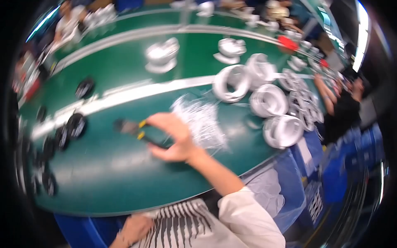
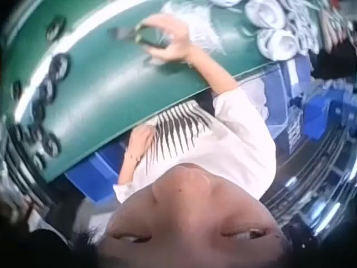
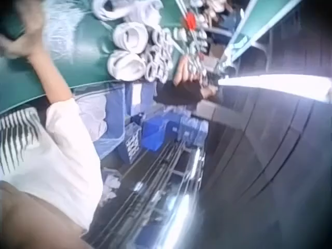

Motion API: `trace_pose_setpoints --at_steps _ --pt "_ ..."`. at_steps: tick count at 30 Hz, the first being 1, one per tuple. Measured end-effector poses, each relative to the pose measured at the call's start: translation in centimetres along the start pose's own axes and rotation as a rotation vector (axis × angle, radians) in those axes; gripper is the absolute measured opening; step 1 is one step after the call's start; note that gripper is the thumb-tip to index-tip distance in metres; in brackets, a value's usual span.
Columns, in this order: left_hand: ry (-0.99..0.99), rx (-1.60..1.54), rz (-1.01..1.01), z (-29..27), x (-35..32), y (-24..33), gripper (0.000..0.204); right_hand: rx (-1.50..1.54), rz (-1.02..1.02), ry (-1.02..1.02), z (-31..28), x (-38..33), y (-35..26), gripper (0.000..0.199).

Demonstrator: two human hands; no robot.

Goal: Fitting circuit boards into security camera housings and trimming wires on an assembly line.

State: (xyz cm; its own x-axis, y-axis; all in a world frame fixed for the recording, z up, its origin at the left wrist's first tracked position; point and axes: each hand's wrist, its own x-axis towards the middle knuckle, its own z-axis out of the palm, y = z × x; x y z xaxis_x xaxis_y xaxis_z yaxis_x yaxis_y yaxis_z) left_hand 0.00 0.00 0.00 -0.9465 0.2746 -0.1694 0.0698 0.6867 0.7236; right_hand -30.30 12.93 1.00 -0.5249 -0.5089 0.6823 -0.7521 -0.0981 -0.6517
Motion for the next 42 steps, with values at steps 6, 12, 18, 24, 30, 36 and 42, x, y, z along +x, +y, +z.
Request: trace_pose_setpoints --at_steps 6,12,18,24,30,36,42 --pt "0.317 0.118 0.530 -7.3 13.0 -2.2 0.018 -0.084 -0.086 0.138 -4.2 2.0 0.7 0.052" --pt "0.276 0.218 0.617 -9.4 25.0 -3.0 0.021 0.031 -0.010 0.266 -5.5 0.9 -3.3 0.056" --pt "0.245 -0.029 0.555 -10.5 28.1 -2.6 0.052 -0.076 -0.013 -0.145 -4.6 -1.5 -3.6 0.055" --pt "0.633 -0.219 0.319 -12.1 25.6 -13.8 0.017 -0.073 -0.024 -0.527 1.3 -3.5 -0.5 0.059" --pt "0.469 -0.816 0.043 -14.3 23.9 -15.6 0.063 -0.228 0.063 -0.658 3.9 -1.9 1.8 0.056" --pt "0.506 -0.695 0.014 -14.1 23.7 -14.6 0.063 -0.298 -0.030 -0.508 4.0 -1.3 3.1 0.049" --pt "0.533 -0.677 -0.025 -14.5 22.9 -14.7 0.056 -0.552 0.159 0.278 -6.5 7.2 6.7 0.017"
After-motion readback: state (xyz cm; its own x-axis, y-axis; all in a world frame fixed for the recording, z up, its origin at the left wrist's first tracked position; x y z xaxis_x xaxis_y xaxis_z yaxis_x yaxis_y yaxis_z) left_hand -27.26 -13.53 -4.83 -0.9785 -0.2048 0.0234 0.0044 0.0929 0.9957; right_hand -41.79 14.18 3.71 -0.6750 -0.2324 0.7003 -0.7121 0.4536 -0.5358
